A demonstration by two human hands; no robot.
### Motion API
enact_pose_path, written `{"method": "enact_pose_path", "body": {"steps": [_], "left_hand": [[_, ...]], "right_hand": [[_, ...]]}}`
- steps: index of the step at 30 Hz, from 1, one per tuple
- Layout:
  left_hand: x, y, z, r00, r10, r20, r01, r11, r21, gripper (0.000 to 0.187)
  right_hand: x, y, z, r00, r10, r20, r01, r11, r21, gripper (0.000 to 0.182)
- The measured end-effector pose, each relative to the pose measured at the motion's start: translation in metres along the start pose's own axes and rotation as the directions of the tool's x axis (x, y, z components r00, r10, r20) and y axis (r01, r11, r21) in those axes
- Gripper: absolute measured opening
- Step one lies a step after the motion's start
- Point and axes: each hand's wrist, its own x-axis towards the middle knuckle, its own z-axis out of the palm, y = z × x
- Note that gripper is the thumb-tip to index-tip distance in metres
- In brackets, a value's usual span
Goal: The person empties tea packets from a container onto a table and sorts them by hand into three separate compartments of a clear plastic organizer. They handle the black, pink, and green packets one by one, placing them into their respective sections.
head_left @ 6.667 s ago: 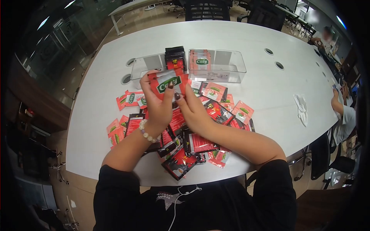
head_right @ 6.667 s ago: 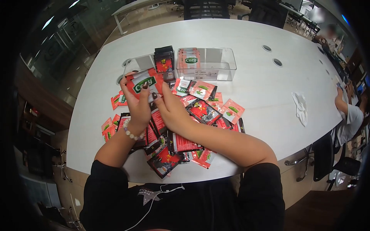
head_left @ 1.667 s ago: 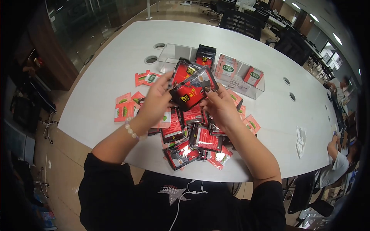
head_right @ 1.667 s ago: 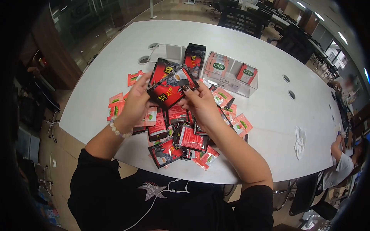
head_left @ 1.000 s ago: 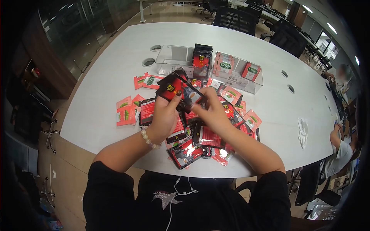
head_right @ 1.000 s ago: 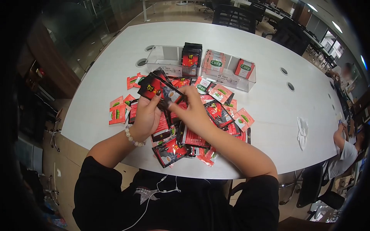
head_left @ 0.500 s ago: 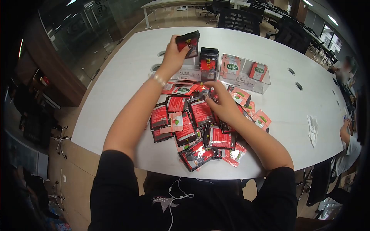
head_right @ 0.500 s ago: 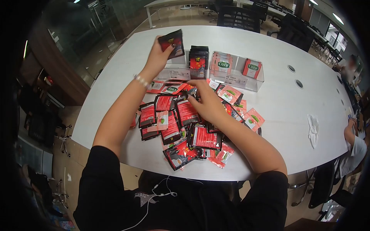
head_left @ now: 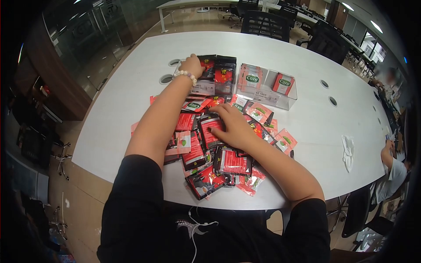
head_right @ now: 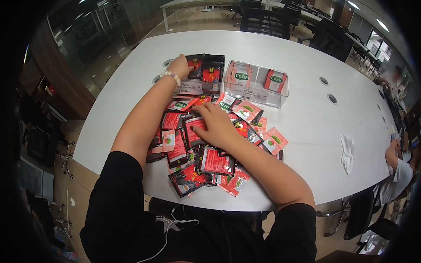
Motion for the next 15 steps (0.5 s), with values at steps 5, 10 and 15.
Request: {"method": "enact_pose_path", "body": {"steps": [5, 10, 15], "left_hand": [[-0.031, 0.020, -0.044, 0.999, -0.020, -0.043, 0.027, 0.981, 0.190, 0.049], [-0.097, 0.013, -0.094, 0.885, 0.449, 0.123, -0.402, 0.871, -0.282, 0.039], [-0.180, 0.037, -0.143, 0.633, 0.695, 0.341, -0.434, 0.683, -0.587, 0.047]], "right_hand": [[-0.009, -0.011, -0.007, 0.963, 0.023, 0.267, 0.023, 0.986, -0.165, 0.085], [-0.012, -0.009, -0.023, 0.918, -0.016, 0.397, 0.117, 0.966, -0.232, 0.075], [0.006, -0.013, -0.041, 0.962, 0.081, 0.261, -0.046, 0.989, -0.139, 0.027]]}}
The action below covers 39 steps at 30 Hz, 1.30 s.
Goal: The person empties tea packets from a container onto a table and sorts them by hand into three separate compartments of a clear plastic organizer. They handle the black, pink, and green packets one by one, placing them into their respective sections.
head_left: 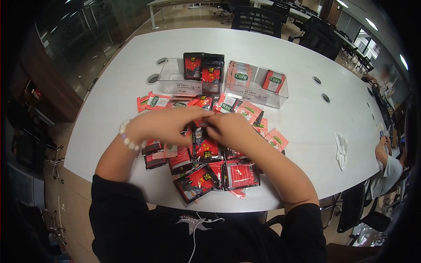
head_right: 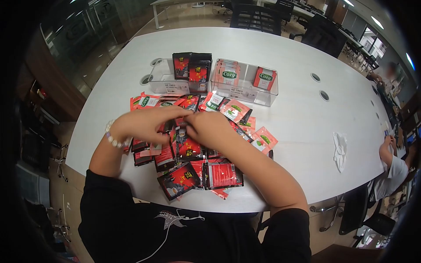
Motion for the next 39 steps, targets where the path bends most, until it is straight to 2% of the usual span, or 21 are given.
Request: {"method": "enact_pose_path", "body": {"steps": [1, 2, 4, 5, 6, 7, 9, 11, 14, 17, 18, 20, 23, 24, 26, 27, 29, 30, 33, 36, 39], "left_hand": [[-0.002, 0.013, 0.000, 0.993, -0.102, 0.060, 0.105, 0.994, -0.043, 0.047], [0.002, 0.009, 0.004, 0.998, -0.032, -0.056, 0.038, 0.993, 0.114, 0.044], [0.009, -0.004, 0.012, 0.956, 0.156, -0.248, -0.035, 0.901, 0.432, 0.037], [0.012, -0.008, 0.007, 0.945, 0.193, -0.264, -0.044, 0.875, 0.483, 0.033], [0.017, -0.015, -0.002, 0.932, 0.231, -0.281, -0.049, 0.845, 0.533, 0.030], [0.022, -0.022, -0.013, 0.916, 0.271, -0.295, -0.053, 0.812, 0.582, 0.026], [0.036, -0.050, -0.035, 0.856, 0.188, -0.482, 0.108, 0.846, 0.521, 0.018], [0.051, -0.078, -0.062, 0.798, 0.004, -0.603, 0.243, 0.913, 0.327, 0.017], [0.075, -0.133, -0.081, 0.841, -0.165, -0.515, 0.237, 0.969, 0.075, 0.014], [0.100, -0.185, -0.066, 0.892, -0.198, -0.407, 0.183, 0.980, -0.075, 0.019], [0.105, -0.192, -0.058, 0.889, -0.167, -0.428, 0.193, 0.981, 0.018, 0.025], [0.113, -0.195, -0.039, 0.884, -0.102, -0.456, 0.213, 0.956, 0.200, 0.039], [0.112, -0.172, -0.024, 0.839, -0.154, -0.522, 0.391, 0.837, 0.382, 0.061], [0.104, -0.150, -0.020, 0.786, -0.138, -0.602, 0.448, 0.799, 0.401, 0.068], [0.095, -0.132, -0.018, 0.730, 0.058, -0.681, 0.412, 0.758, 0.506, 0.063], [0.089, -0.127, -0.018, 0.693, 0.156, -0.704, 0.401, 0.728, 0.556, 0.060], [0.077, -0.118, -0.019, 0.691, 0.204, -0.694, 0.371, 0.723, 0.582, 0.056], [0.070, -0.115, -0.019, 0.688, 0.228, -0.689, 0.356, 0.721, 0.595, 0.054], [0.053, -0.112, -0.020, 0.718, 0.226, -0.658, 0.279, 0.773, 0.570, 0.042], [0.036, -0.079, -0.023, 0.886, -0.200, -0.418, 0.329, 0.907, 0.263, 0.035], [0.028, -0.088, -0.002, 0.951, -0.210, -0.227, 0.241, 0.963, 0.120, 0.037]], "right_hand": [[0.001, 0.001, -0.001, 0.997, 0.036, -0.068, -0.036, 0.999, -0.007, 0.023], [0.000, 0.005, 0.003, 0.978, 0.018, -0.207, -0.007, 0.999, 0.052, 0.022], [0.001, 0.001, -0.005, 0.954, 0.116, -0.275, -0.039, 0.962, 0.269, 0.022], [0.002, -0.003, -0.011, 0.939, 0.167, -0.300, -0.046, 0.927, 0.373, 0.022], [0.002, -0.004, -0.017, 0.932, 0.238, -0.274, -0.112, 0.906, 0.407, 0.029], [0.002, -0.005, -0.022, 0.908, 0.247, -0.339, -0.070, 0.886, 0.458, 0.031], [0.002, -0.005, -0.029, 0.842, 0.277, -0.463, 0.023, 0.838, 0.545, 0.036], [0.000, 0.005, -0.036, 0.845, 0.274, -0.460, 0.016, 0.846, 0.533, 0.043], [-0.003, 0.009, -0.043, 0.827, 0.274, -0.492, 0.027, 0.853, 0.521, 0.042], [-0.004, 0.010, -0.046, 0.860, 0.275, -0.431, -0.034, 0.872, 0.488, 0.039], [-0.004, 0.011, -0.043, 0.872, 0.265, -0.413, -0.033, 0.872, 0.489, 0.030], [-0.004, 0.013, -0.035, 0.902, 0.252, -0.351, -0.068, 0.885, 0.460, 0.026], [-0.004, 0.011, -0.022, 0.932, 0.214, -0.294, -0.120, 0.944, 0.308, 0.022], [-0.004, 0.012, -0.016, 0.941, 0.192, -0.278, -0.121, 0.960, 0.253, 0.022], [-0.004, 0.018, 0.000, 0.959, 0.147, -0.243, -0.088, 0.967, 0.238, 0.021], [-0.002, 0.022, 0.007, 0.968, 0.076, -0.240, -0.034, 0.984, 0.175, 0.021], [0.001, 0.030, 0.018, 0.973, -0.070, -0.219, 0.083, 0.995, 0.051, 0.021], [0.002, 0.034, 0.021, 0.984, -0.123, -0.127, 0.126, 0.992, 0.017, 0.027], [-0.002, 0.032, 0.035, 0.982, -0.149, -0.115, 0.134, 0.983, -0.127, 0.033], [-0.003, 0.030, 0.033, 0.998, -0.067, 0.004, 0.067, 0.992, -0.105, 0.036], [-0.003, 0.026, 0.028, 0.999, -0.034, 0.043, 0.037, 0.997, -0.071, 0.031]]}}
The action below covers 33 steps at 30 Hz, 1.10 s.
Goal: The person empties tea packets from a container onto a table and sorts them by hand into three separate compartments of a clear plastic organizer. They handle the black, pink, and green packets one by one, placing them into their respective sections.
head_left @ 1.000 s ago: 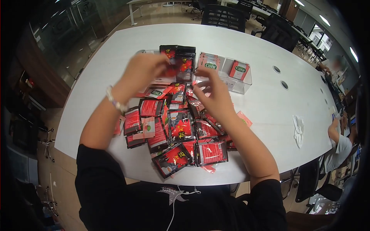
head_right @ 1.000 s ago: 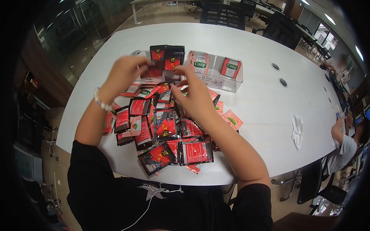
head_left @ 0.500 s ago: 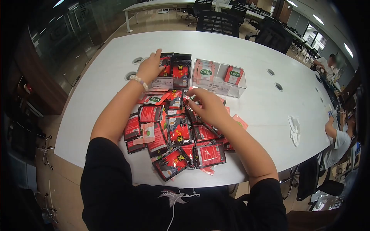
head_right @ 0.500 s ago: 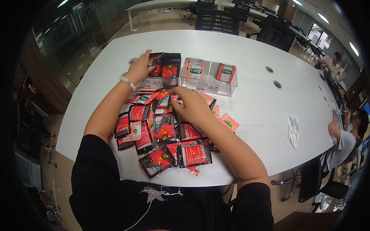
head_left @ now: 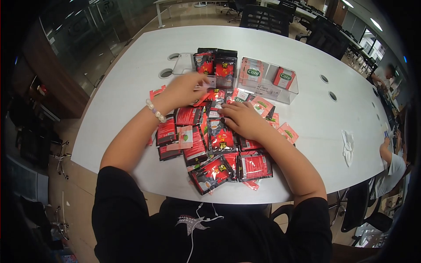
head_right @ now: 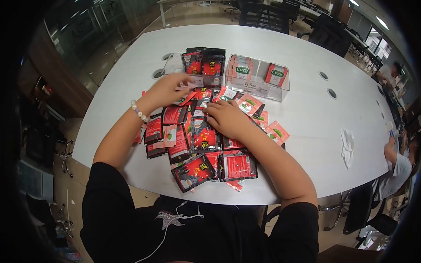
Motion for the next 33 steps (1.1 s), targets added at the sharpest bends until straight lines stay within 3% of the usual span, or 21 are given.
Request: {"method": "enact_pose_path", "body": {"steps": [2, 3, 6, 7, 10, 11, 14, 15, 18, 19, 22, 23, 24, 26, 29, 30, 32, 33], "left_hand": [[-0.014, 0.004, 0.018, 0.978, 0.209, 0.020, -0.208, 0.957, 0.200, 0.040], [-0.019, 0.007, 0.028, 0.950, 0.309, 0.046, -0.308, 0.905, 0.292, 0.042], [-0.021, 0.013, 0.056, 0.978, 0.209, 0.015, -0.201, 0.917, 0.346, 0.047], [-0.019, 0.013, 0.061, 0.971, 0.237, -0.022, -0.209, 0.892, 0.400, 0.045], [-0.010, 0.016, 0.070, 0.980, 0.201, 0.000, -0.172, 0.841, 0.513, 0.040], [-0.010, 0.016, 0.073, 0.956, 0.289, -0.059, -0.205, 0.795, 0.570, 0.031], [-0.009, 0.019, 0.064, 0.886, 0.393, -0.245, -0.237, 0.839, 0.490, 0.025], [-0.011, 0.023, 0.060, 0.823, 0.455, -0.341, -0.273, 0.842, 0.466, 0.022], [-0.025, 0.038, 0.053, 0.723, 0.558, -0.408, -0.363, 0.809, 0.462, 0.024], [-0.027, 0.037, 0.053, 0.725, 0.591, -0.353, -0.426, 0.788, 0.444, 0.029], [-0.029, 0.043, 0.037, 0.785, 0.561, -0.264, -0.547, 0.827, 0.131, 0.032], [-0.029, 0.036, 0.034, 0.836, 0.441, -0.326, -0.484, 0.873, -0.060, 0.035], [-0.025, 0.037, 0.030, 0.892, 0.261, -0.370, -0.363, 0.901, -0.237, 0.036], [-0.015, 0.042, 0.020, 0.929, -0.119, -0.351, -0.113, 0.810, -0.575, 0.038], [0.013, 0.009, 0.016, 0.903, -0.215, -0.371, 0.037, 0.902, -0.431, 0.046], [0.023, -0.004, 0.014, 0.887, -0.231, -0.400, 0.115, 0.949, -0.293, 0.046], [0.045, -0.029, 0.010, 0.848, -0.244, -0.470, 0.272, 0.962, -0.008, 0.047], [0.055, -0.041, 0.008, 0.855, -0.294, -0.427, 0.338, 0.941, 0.030, 0.047]], "right_hand": [[0.001, -0.006, -0.009, 0.998, 0.039, 0.054, -0.040, 0.999, 0.020, 0.028], [0.003, -0.002, -0.005, 1.000, 0.026, -0.004, -0.026, 0.997, 0.075, 0.025], [0.004, 0.004, 0.005, 0.980, 0.146, -0.137, -0.099, 0.948, 0.302, 0.023], [0.004, 0.005, 0.006, 0.969, 0.172, -0.175, -0.094, 0.919, 0.382, 0.022], [0.006, 0.005, 0.003, 0.931, 0.335, -0.145, -0.157, 0.727, 0.668, 0.022], [0.007, 0.012, 0.013, 0.907, 0.330, -0.260, -0.071, 0.731, 0.679, 0.024], [0.010, 0.014, 0.005, 0.827, 0.504, -0.248, -0.137, 0.610, 0.781, 0.026], [0.015, 0.016, 0.004, 0.782, 0.569, -0.252, -0.133, 0.549, 0.825, 0.033], [0.011, 0.012, -0.013, 0.762, 0.611, 0.215, -0.227, -0.059, 0.972, 0.040], [0.012, 0.009, -0.014, 0.804, 0.555, 0.214, -0.200, -0.087, 0.976, 0.047], [0.012, 0.006, -0.013, 0.853, 0.518, -0.067, -0.128, 0.332, 0.934, 0.052], [0.013, -0.001, -0.013, 0.840, 0.528, -0.127, 0.015, 0.211, 0.977, 0.059], [0.014, -0.001, -0.013, 0.845, 0.512, -0.154, 0.044, 0.220, 0.975, 0.060], [0.014, 0.000, -0.014, 0.852, 0.480, -0.211, 0.103, 0.240, 0.965, 0.063], [0.012, 0.003, -0.020, 0.834, 0.511, -0.209, 0.033, 0.333, 0.943, 0.065], [0.012, 0.006, -0.019, 0.828, 0.521, -0.205, 0.008, 0.356, 0.935, 0.065], [0.011, 0.009, -0.016, 0.805, 0.552, -0.217, 0.053, 0.297, 0.953, 0.062], [0.011, 0.010, -0.014, 0.794, 0.565, -0.224, 0.078, 0.270, 0.960, 0.061]]}}
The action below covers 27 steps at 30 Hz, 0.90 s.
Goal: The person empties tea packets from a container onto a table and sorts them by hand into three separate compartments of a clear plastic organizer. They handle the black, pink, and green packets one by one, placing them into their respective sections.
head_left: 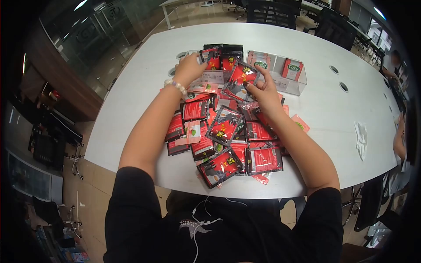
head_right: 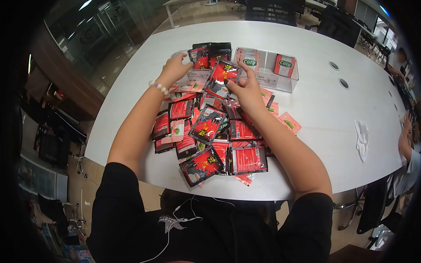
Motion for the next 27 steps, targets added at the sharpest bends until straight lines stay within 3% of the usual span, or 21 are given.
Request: {"method": "enact_pose_path", "body": {"steps": [2, 3, 4, 5, 8, 9, 10, 12, 13, 16, 18, 19, 21, 24, 27], "left_hand": [[0.026, -0.014, 0.008, 0.992, -0.092, 0.084, 0.080, 0.988, 0.131, 0.046], [0.038, -0.025, 0.015, 0.982, -0.121, 0.144, 0.106, 0.989, 0.107, 0.042], [0.052, -0.036, 0.024, 0.968, -0.143, 0.205, 0.128, 0.988, 0.085, 0.039], [0.064, -0.043, 0.028, 0.949, -0.162, 0.270, 0.150, 0.987, 0.066, 0.035], [0.068, -0.044, 0.029, 0.972, -0.070, 0.223, 0.076, 0.997, -0.018, 0.028], [0.070, -0.050, 0.028, 0.994, -0.013, 0.113, 0.023, 0.996, -0.090, 0.025], [0.071, -0.052, 0.026, 0.999, 0.038, -0.002, -0.038, 0.987, -0.154, 0.021], [0.040, -0.013, -0.013, 0.936, 0.215, -0.279, -0.288, 0.924, -0.251, 0.014], [0.028, 0.006, -0.032, 0.921, 0.263, -0.288, -0.337, 0.909, -0.246, 0.011], [0.000, 0.046, -0.071, 0.964, 0.267, -0.022, -0.267, 0.950, -0.165, 0.013], [-0.021, 0.074, -0.079, 0.930, 0.290, 0.226, -0.283, 0.957, -0.066, 0.015], [-0.027, 0.079, -0.075, 0.801, 0.568, 0.189, -0.557, 0.823, -0.111, 0.018], [-0.038, 0.089, -0.066, 0.688, 0.687, 0.234, -0.640, 0.726, -0.250, 0.018], [-0.055, 0.119, -0.080, 0.833, 0.463, 0.305, -0.288, 0.831, -0.476, 0.024], [-0.050, 0.122, -0.077, 0.925, 0.330, 0.191, 0.006, 0.488, -0.873, 0.032]], "right_hand": [[0.000, 0.003, -0.002, 1.000, -0.017, 0.007, 0.017, 0.999, 0.050, 0.059], [0.002, 0.005, -0.004, 1.000, -0.030, 0.007, 0.030, 0.997, 0.075, 0.058], [0.005, 0.010, -0.005, 0.999, -0.026, 0.035, 0.018, 0.977, 0.211, 0.054], [0.006, 0.009, -0.007, 0.999, -0.002, 0.041, -0.006, 0.980, 0.201, 0.043], [0.009, 0.013, -0.015, 0.998, 0.037, 0.054, -0.043, 0.994, 0.104, 0.023], [0.012, 0.016, -0.020, 0.996, 0.068, 0.059, -0.072, 0.995, 0.062, 0.018], [0.009, 0.012, -0.016, 0.998, 0.035, 0.045, -0.042, 0.985, 0.167, 0.016], [0.006, 0.003, -0.015, 0.999, 0.030, 0.027, -0.034, 0.987, 0.160, 0.015], [0.006, -0.001, -0.016, 0.999, 0.043, 0.032, -0.047, 0.988, 0.144, 0.015], [0.011, -0.002, -0.019, 0.992, -0.086, 0.095, 0.088, 0.996, -0.018, 0.015], [0.006, -0.015, -0.015, 0.869, -0.481, 0.117, 0.490, 0.806, -0.332, 0.014], [0.004, -0.025, -0.012, 0.747, -0.640, 0.179, 0.637, 0.613, -0.467, 0.014], [-0.003, -0.040, -0.006, 0.801, -0.542, 0.253, 0.598, 0.703, -0.385, 0.016], [-0.012, -0.055, -0.005, 0.906, -0.292, 0.307, 0.389, 0.862, -0.325, 0.019], [-0.004, -0.053, -0.008, 0.936, -0.326, 0.134, 0.345, 0.925, -0.160, 0.018]]}}
